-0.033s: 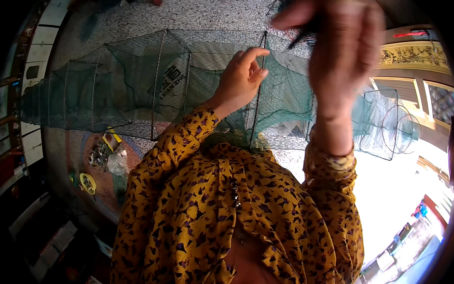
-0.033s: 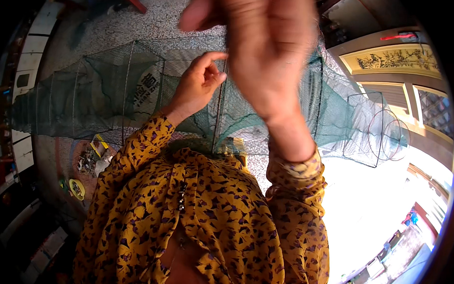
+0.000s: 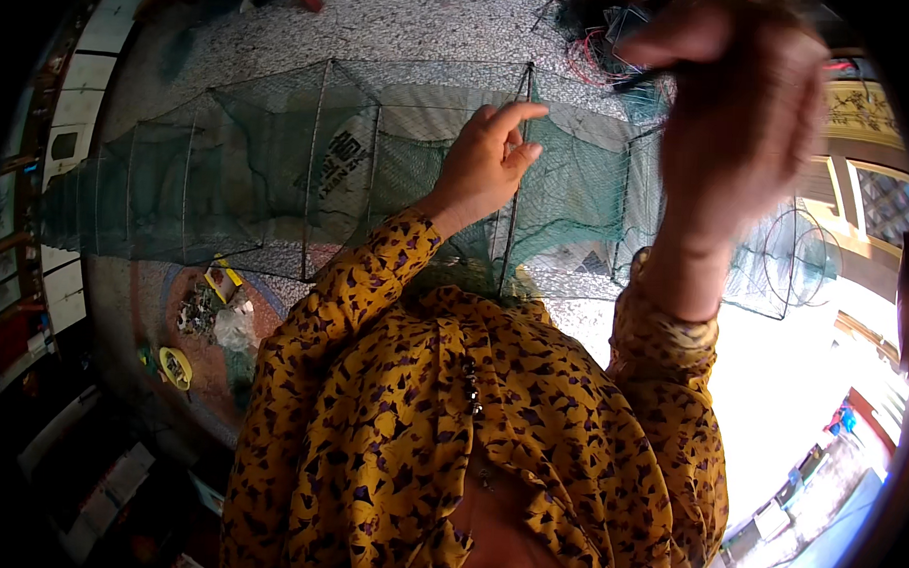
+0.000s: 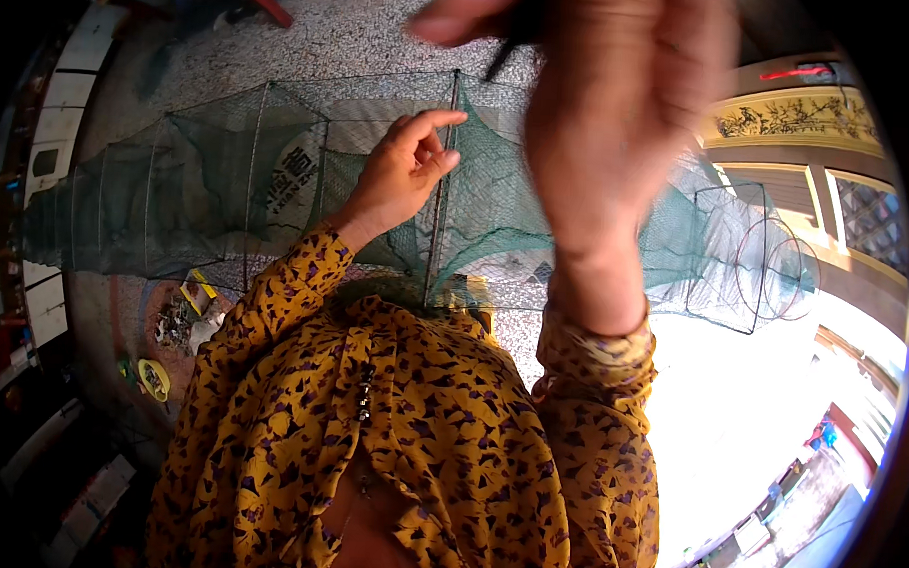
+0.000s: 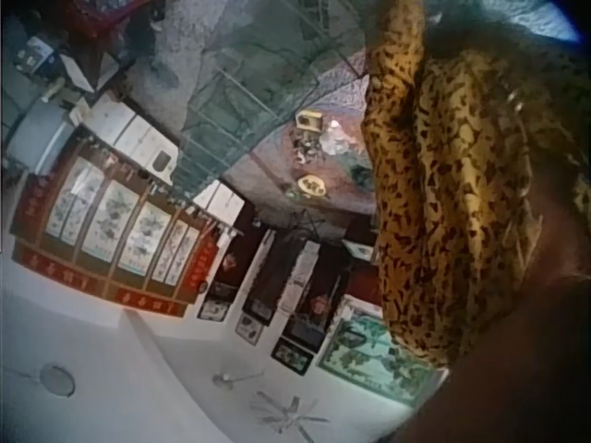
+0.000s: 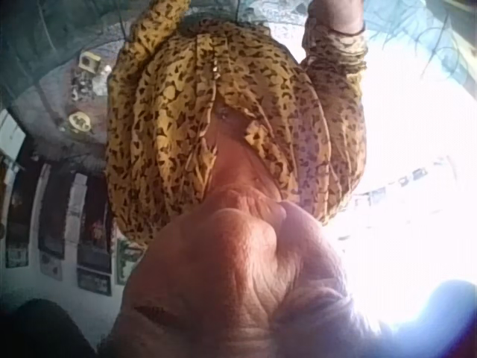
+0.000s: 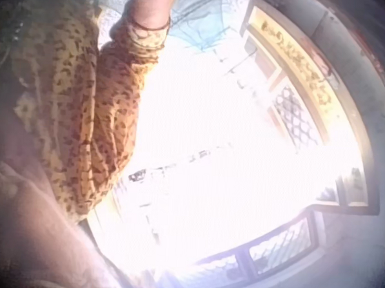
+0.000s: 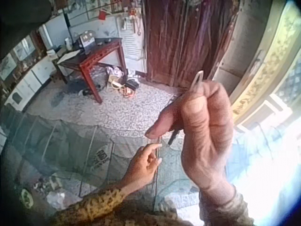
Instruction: The person repairs a green mesh fishing net by hand, using a needle to weave through the net along a metal frame.
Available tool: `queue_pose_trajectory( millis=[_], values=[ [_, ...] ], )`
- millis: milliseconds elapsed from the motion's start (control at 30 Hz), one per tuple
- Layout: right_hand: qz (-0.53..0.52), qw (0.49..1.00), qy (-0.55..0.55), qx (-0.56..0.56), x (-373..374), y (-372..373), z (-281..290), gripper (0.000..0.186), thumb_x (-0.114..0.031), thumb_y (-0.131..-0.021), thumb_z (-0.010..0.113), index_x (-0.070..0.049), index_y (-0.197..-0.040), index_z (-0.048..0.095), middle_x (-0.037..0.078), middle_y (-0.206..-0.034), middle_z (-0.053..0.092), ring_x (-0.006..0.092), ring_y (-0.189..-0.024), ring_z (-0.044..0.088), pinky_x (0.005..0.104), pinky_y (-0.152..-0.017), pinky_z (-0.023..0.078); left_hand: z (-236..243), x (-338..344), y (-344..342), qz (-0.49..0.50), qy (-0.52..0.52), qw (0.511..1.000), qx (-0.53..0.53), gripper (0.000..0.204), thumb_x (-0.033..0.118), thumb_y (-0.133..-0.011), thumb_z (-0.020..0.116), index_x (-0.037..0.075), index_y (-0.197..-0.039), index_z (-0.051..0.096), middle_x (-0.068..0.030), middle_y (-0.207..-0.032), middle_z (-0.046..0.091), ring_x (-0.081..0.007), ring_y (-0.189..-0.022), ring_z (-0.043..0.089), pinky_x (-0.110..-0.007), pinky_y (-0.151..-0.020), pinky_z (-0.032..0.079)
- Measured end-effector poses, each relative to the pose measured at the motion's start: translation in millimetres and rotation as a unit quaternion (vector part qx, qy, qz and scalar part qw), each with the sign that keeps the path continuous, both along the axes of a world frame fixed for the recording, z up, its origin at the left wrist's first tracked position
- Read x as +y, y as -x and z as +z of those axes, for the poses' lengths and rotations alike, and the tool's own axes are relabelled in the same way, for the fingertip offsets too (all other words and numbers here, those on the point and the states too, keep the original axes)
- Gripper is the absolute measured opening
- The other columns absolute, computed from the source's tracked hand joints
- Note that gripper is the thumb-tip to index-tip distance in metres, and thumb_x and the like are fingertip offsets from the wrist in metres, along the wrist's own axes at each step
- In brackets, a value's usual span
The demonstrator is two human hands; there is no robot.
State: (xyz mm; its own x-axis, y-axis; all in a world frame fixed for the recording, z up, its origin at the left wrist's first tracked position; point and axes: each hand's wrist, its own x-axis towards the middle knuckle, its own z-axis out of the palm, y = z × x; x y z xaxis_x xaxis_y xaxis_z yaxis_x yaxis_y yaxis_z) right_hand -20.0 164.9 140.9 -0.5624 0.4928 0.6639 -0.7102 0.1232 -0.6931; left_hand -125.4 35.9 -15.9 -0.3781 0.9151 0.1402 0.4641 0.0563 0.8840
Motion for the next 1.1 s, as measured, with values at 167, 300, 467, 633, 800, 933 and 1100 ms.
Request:
queue_pose_trajectory(
  millis=[167,300,467,633,800,933,1100],
  values=[
    [-0.009,0.998,0.022,0.059,25,-39,13,0.038,-0.029,-0.101,0.034,-0.004,-0.078,0.050,0.009,-0.073,0.052,0.0181,-0.063,0.048,0.0299,-0.058,0.042,-8,-3,10,-0.041,0.024,0.997,-0.067,0.026,0.015,-0.090,0.062,0.012,-0.116,0.060,0.0019,-0.085,0.049,-0.0074,-0.074,0.047,-0.023,-0.073,0.045],
    [-0.162,0.984,-0.057,0.042,1,-14,12,0.027,-0.025,-0.100,0.041,-0.006,-0.083,0.050,0.006,-0.074,0.054,0.0127,-0.060,0.046,0.0238,-0.054,0.039,-10,2,22,-0.035,0.018,0.979,-0.201,0.019,0.021,-0.093,0.058,0.007,-0.106,0.063,0.0012,-0.093,0.061,-0.0052,-0.078,0.050,-0.022,-0.074,0.045],
    [-0.221,0.958,-0.113,-0.146,18,-9,-22,0.008,-0.014,-0.097,0.049,-0.007,-0.094,0.051,0.003,-0.072,0.056,0.0079,-0.060,0.049,0.0203,-0.055,0.041,21,5,44,0.050,0.111,0.940,-0.319,0.016,0.018,-0.097,0.051,0.007,-0.092,0.062,-0.0023,-0.099,0.065,-0.0123,-0.094,0.060,-0.026,-0.081,0.049],
    [-0.218,0.761,-0.459,-0.404,18,-12,-80,0.005,-0.012,-0.088,0.060,-0.011,-0.091,0.064,0.003,-0.085,0.064,0.0167,-0.085,0.062,0.0310,-0.083,0.049,8,5,59,0.074,0.048,0.905,-0.416,0.016,0.016,-0.098,0.047,0.005,-0.095,0.058,-0.0082,-0.103,0.065,-0.0166,-0.092,0.064,-0.027,-0.079,0.051],
    [-0.211,0.695,-0.474,-0.498,18,-5,-118,0.006,-0.015,-0.083,0.063,-0.013,-0.087,0.067,0.003,-0.089,0.060,0.0216,-0.094,0.058,0.0340,-0.078,0.051,7,7,55,0.065,0.076,0.918,-0.384,0.016,0.017,-0.099,0.047,0.005,-0.095,0.057,-0.0075,-0.100,0.065,-0.0126,-0.084,0.063,-0.023,-0.066,0.047],
    [-0.223,0.659,-0.502,-0.514,18,0,-131,0.012,-0.006,-0.077,0.062,-0.013,-0.085,0.067,0.005,-0.092,0.059,0.0243,-0.094,0.058,0.0342,-0.078,0.051,2,6,54,0.041,0.065,0.933,-0.351,0.014,0.016,-0.098,0.048,0.006,-0.094,0.057,-0.0051,-0.097,0.065,-0.0085,-0.075,0.058,-0.021,-0.058,0.042],
    [-0.212,0.683,-0.509,-0.479,20,9,-137,0.007,-0.008,-0.078,0.064,-0.013,-0.081,0.066,0.003,-0.086,0.059,0.0241,-0.087,0.058,0.0342,-0.076,0.051,3,6,45,0.062,0.070,0.958,-0.273,0.011,0.012,-0.097,0.049,0.004,-0.094,0.057,-0.0024,-0.097,0.066,-0.0066,-0.071,0.054,-0.020,-0.057,0.042]
  ],
)
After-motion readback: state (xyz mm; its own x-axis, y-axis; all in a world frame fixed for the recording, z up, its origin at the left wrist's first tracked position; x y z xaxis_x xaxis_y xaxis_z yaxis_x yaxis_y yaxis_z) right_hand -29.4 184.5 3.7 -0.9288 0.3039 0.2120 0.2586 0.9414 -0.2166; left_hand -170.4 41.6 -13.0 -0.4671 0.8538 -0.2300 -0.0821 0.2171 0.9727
